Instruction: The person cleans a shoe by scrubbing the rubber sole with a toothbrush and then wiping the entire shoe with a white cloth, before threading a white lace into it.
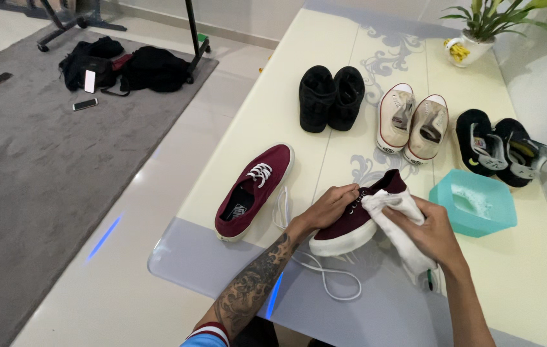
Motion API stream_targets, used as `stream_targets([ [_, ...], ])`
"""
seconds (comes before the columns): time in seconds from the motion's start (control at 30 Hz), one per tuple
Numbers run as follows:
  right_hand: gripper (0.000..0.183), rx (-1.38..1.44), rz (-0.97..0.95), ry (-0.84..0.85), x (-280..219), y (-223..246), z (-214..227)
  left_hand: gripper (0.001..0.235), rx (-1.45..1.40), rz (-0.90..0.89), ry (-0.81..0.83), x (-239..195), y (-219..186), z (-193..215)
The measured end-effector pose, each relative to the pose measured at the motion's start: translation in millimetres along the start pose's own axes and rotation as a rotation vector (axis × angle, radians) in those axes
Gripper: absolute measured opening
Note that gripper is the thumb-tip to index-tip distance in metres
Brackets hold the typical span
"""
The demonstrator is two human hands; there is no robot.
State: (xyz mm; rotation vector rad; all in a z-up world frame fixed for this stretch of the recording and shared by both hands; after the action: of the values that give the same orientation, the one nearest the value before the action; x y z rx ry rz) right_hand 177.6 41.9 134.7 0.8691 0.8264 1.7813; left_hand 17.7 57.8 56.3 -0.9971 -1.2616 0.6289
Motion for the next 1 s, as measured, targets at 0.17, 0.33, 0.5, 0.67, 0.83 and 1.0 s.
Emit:
stream_targets([
  [0.17, 0.02, -0.178, 0.052, -0.115, 11.6, -25.2, 26.5, 0.031, -0.011, -0.007, -0.001, -4.2, 7.7, -1.2],
  [0.33, 0.014, 0.032, -0.035, -0.017, 2.0, -14.3, 4.0, 0.033, -0.023, -0.026, -0.009, -0.2, 14.1, 2.6],
  [0.5, 0.021, -0.452, 0.073, -0.148, 17.8, -28.3, 32.0, 0.028, 0.071, 0.175, -0.027, -4.4, -13.5, -5.0],
  [0.67, 0.012, -0.056, 0.025, -0.001, 3.0, -11.0, 6.3, 0.027, 0.012, 0.092, -0.017, -3.5, -10.3, -0.6],
  [0.83, 0.025, -0.271, 0.199, -0.16, 15.9, -37.0, 32.0, 0.029, 0.013, 0.066, 0.003, -3.4, 23.3, 0.4],
  [1.0, 0.014, 0.033, 0.204, -0.058, -2.7, 20.2, 12.5, 0.031, 0.04, 0.101, -0.007, 2.6, -5.8, 2.3],
])
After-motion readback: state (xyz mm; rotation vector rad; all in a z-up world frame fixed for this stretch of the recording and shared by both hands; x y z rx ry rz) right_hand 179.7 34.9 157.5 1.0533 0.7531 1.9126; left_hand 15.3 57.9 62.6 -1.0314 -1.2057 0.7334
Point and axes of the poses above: each hand's wrist, its own x-axis towards the middle knuckle, its own z-axis out of the back of the hand, y = z × x, the point moved 8 cm from there along x, towards the middle knuckle, and after that the axes turned 3 degrees about -z, right-handed, at the moved point
